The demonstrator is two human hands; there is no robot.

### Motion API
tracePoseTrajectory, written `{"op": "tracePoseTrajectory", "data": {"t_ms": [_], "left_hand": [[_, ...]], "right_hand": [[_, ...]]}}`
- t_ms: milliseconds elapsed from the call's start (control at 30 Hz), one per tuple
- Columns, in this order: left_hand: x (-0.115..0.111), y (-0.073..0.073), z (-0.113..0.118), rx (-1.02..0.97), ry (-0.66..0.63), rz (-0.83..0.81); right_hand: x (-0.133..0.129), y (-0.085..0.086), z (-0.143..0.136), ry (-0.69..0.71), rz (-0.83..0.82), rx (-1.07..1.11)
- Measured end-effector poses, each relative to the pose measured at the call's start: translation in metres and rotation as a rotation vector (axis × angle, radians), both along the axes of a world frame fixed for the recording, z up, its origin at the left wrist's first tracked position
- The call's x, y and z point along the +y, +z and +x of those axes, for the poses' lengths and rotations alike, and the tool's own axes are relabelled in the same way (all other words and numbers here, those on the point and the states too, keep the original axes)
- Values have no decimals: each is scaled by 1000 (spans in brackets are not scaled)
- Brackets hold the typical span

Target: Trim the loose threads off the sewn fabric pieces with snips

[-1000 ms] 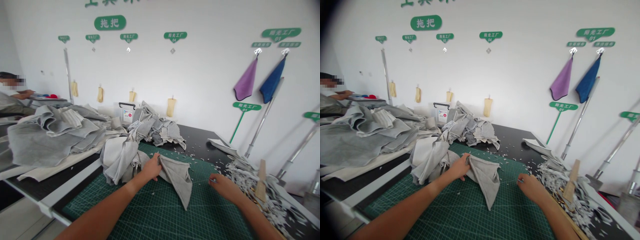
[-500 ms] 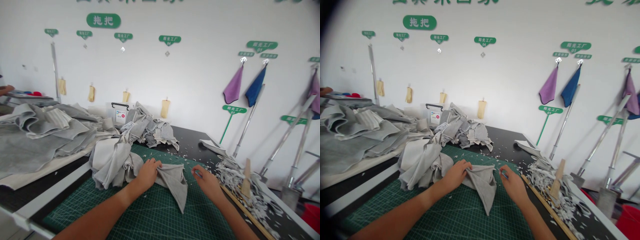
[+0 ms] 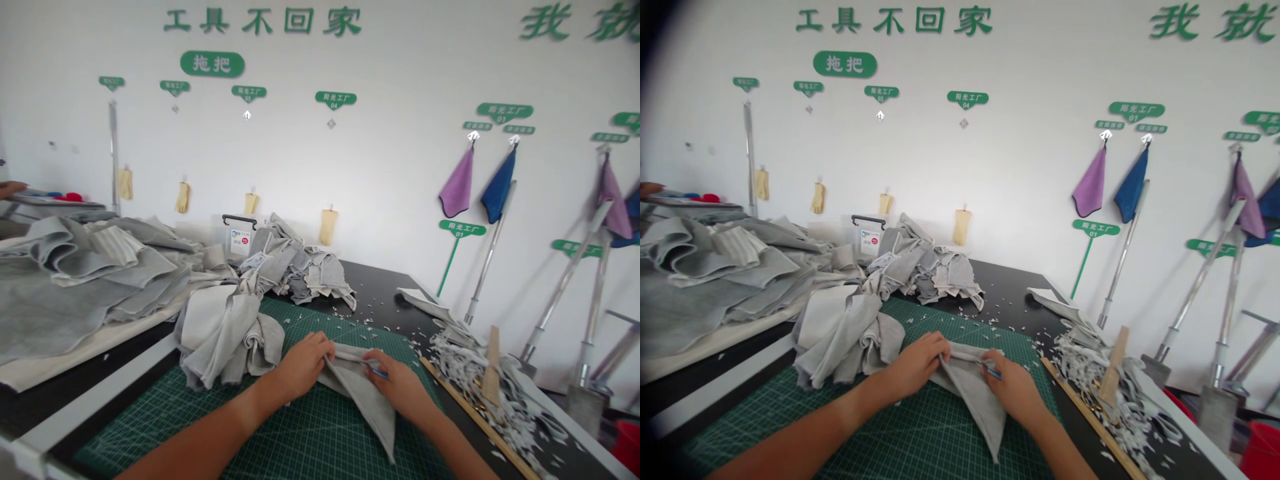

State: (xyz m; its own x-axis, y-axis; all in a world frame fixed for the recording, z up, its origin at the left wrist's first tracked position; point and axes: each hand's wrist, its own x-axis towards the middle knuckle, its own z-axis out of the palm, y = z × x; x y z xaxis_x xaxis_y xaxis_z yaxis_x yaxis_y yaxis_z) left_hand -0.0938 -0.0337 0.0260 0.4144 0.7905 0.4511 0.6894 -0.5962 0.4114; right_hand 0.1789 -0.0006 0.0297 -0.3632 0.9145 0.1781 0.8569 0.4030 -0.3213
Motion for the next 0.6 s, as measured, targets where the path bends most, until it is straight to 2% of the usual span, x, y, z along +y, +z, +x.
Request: {"op": "tracePoseTrajectory", "data": {"t_ms": [200, 367, 600], "left_hand": [[-6, 9, 4, -102, -114, -1], [-9, 10, 5, -94, -184, -14], [-4, 8, 3, -51, -140, 4]], "right_hand": [[7, -7, 3, -54, -18, -19], [15, -15, 8, -57, -11, 0], [21, -2, 22, -85, 70, -78]]}}
